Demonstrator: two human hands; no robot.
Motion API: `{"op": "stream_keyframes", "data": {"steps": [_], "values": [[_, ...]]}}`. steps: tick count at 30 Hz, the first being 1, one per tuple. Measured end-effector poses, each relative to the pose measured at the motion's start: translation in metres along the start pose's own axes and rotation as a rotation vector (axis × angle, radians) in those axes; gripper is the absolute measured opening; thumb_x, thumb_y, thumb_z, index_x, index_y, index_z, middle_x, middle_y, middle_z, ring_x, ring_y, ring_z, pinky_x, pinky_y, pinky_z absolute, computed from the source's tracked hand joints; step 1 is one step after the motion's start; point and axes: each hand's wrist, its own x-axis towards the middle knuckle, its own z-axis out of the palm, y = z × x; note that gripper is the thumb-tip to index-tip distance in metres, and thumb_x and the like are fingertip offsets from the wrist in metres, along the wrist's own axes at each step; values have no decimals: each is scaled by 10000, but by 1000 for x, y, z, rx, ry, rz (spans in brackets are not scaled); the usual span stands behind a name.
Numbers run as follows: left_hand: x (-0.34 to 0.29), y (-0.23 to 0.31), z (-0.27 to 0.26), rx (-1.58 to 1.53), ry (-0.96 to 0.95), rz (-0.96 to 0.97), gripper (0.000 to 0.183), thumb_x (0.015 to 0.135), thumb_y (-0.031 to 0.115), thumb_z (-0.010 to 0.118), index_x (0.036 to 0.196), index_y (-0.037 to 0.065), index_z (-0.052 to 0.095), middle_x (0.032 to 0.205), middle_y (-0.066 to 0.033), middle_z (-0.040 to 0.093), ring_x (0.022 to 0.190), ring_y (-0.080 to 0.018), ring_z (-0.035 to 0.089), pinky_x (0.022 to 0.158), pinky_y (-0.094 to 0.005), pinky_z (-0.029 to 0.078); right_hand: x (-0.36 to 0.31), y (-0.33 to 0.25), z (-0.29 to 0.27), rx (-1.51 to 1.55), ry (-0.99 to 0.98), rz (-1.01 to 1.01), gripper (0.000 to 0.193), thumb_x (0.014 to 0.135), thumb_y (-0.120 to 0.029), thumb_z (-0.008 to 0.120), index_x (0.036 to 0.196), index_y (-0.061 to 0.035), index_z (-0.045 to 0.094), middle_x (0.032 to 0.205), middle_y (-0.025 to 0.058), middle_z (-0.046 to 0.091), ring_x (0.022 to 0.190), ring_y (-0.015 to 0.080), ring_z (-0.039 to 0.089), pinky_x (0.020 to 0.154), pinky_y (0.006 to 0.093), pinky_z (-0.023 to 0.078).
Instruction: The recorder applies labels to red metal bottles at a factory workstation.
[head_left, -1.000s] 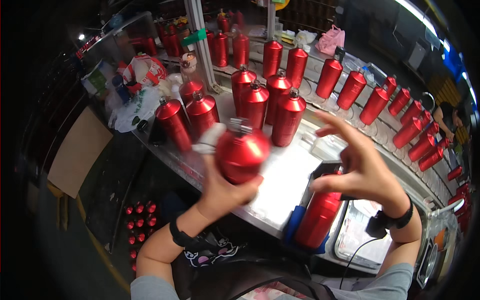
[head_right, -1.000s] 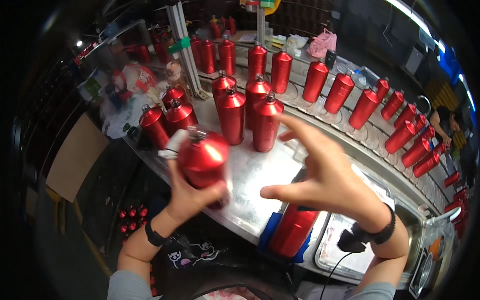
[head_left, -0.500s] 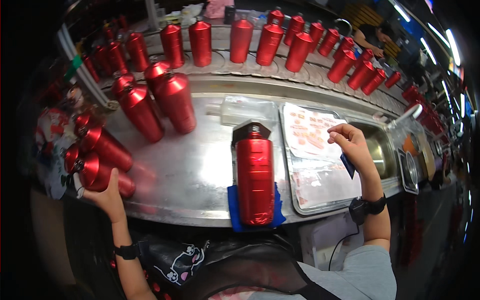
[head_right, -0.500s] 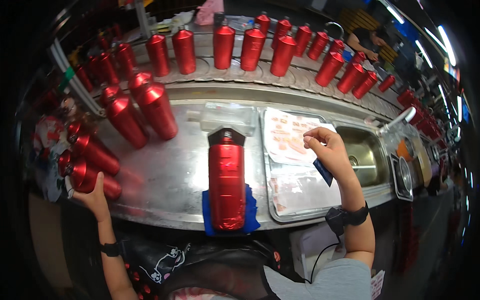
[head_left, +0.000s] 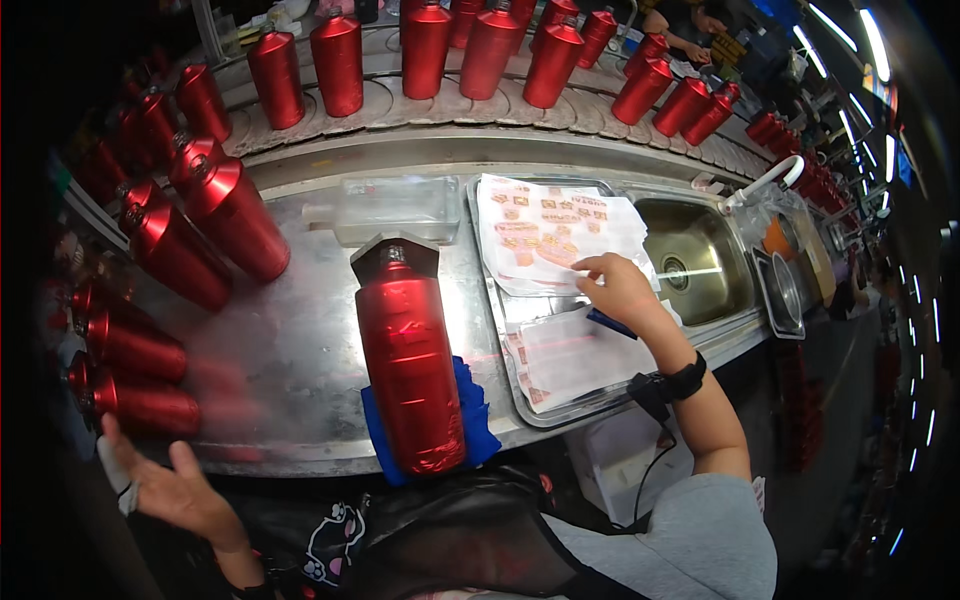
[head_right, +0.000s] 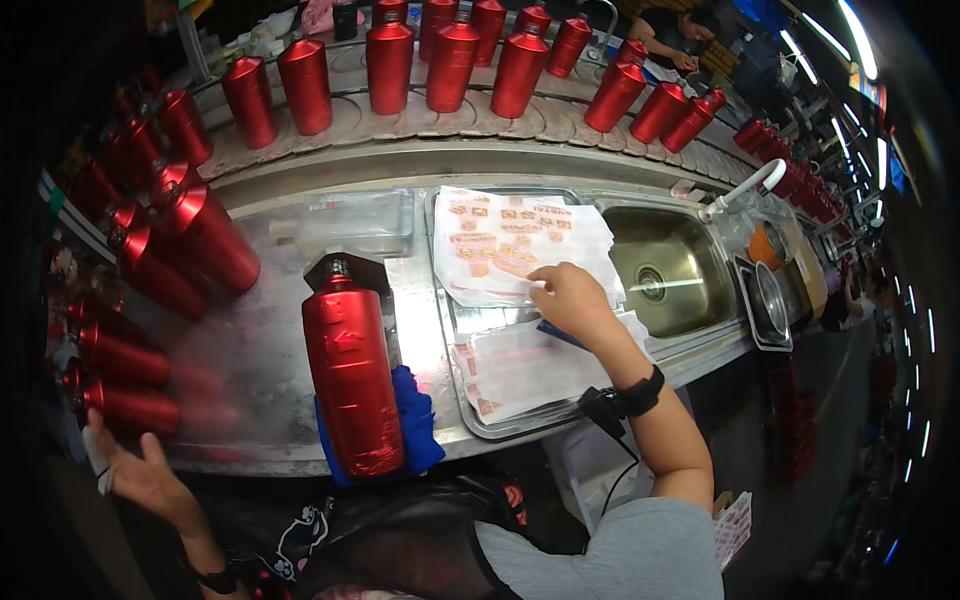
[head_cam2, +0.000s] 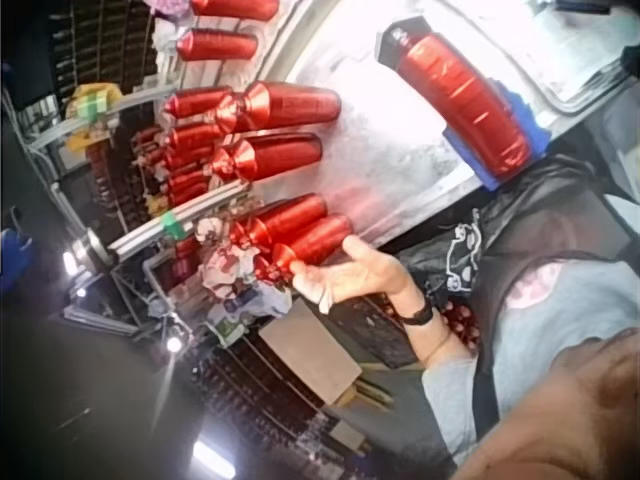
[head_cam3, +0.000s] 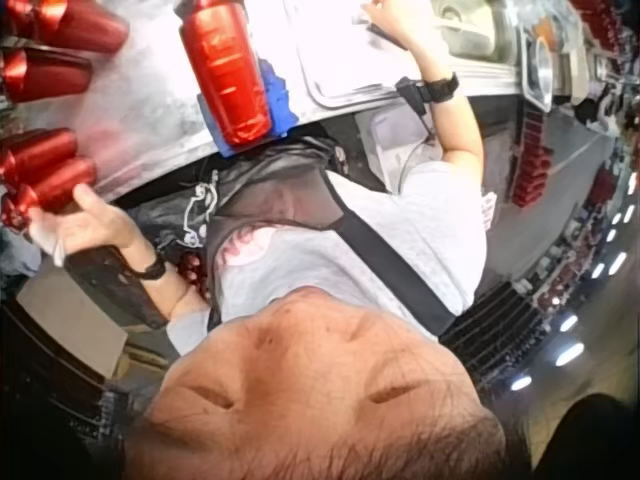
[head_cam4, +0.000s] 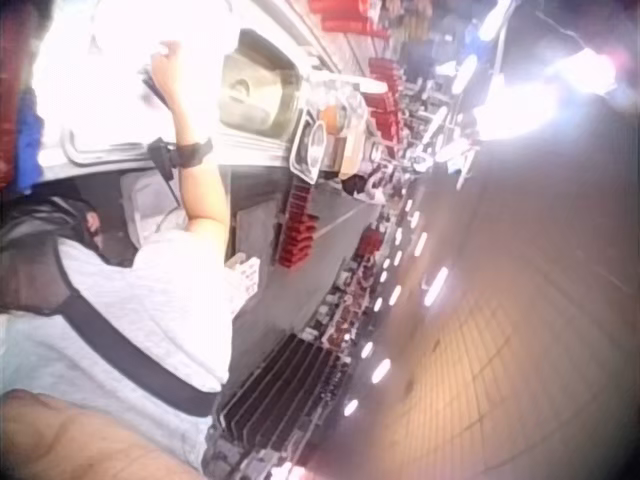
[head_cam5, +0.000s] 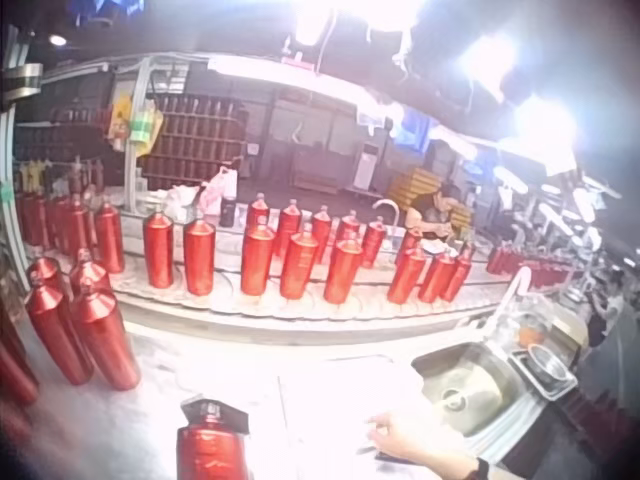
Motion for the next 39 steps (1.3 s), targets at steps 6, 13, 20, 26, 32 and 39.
{"op": "stream_keyframes", "data": {"steps": [6, 13, 20, 26, 32, 39], "values": [[-29, 35, 63, -307, -367, -270, 739, 835, -17, 569, 1496, -44, 240, 1543, -205, 334, 1444, -334, 324, 1218, -468, 165, 12, 0, 10, -149, 8, 64, 335, 861, -237, 626, 1165, -147, 733, 1018, 192, 638, 915, 372, 653, 837, 437, 524], [-35, 41, 85, -423, -543, -362, 730, 838, -32, 574, 1501, -23, 269, 1525, -197, 373, 1441, -319, 342, 1214, -458, 183, -9, 54, -11, -274, 67, 202, 279, 866, -257, 629, 1108, -209, 759, 995, 173, 632, 907, 373, 657, 819, 450, 532], [-49, 36, 98, -470, -628, -464, 704, 847, -12, 602, 1486, -29, 306, 1499, -194, 411, 1412, -303, 388, 1201, -441, 223, 0, 75, -15, -295, 409, 337, 282, 786, -297, 752, 926, -54, 730, 1031, 175, 665, 919, 366, 670, 792, 461, 537], [-57, 51, 97, -641, -741, -636, 712, 837, -1, 635, 1470, -24, 311, 1433, -188, 454, 1341, -283, 458, 1150, -418, 313, 13, 135, -17, 60, 309, 455, 286, 737, -291, 782, 808, -16, 745, 749, 164, 712, 688, 283, 691, 666, 389, 525], [-49, 69, 105, -901, -867, -821, 827, 872, 121, 690, 1527, -23, 206, 1450, -211, 416, 1360, -304, 432, 1163, -423, 292, -1, 108, -32, 113, 436, 387, 204, 803, -165, 725, 886, 21, 732, 745, 128, 707, 675, 199, 676, 644, 328, 520], [-58, 67, 100, -889, -834, -841, 884, 859, 193, 719, 1543, -2, 194, 1490, -219, 382, 1397, -329, 394, 1171, -440, 261, 10, 230, -42, 584, 470, 431, 176, 775, -82, 736, 905, 37, 733, 764, 54, 697, 668, 129, 637, 617, 271, 497]]}}
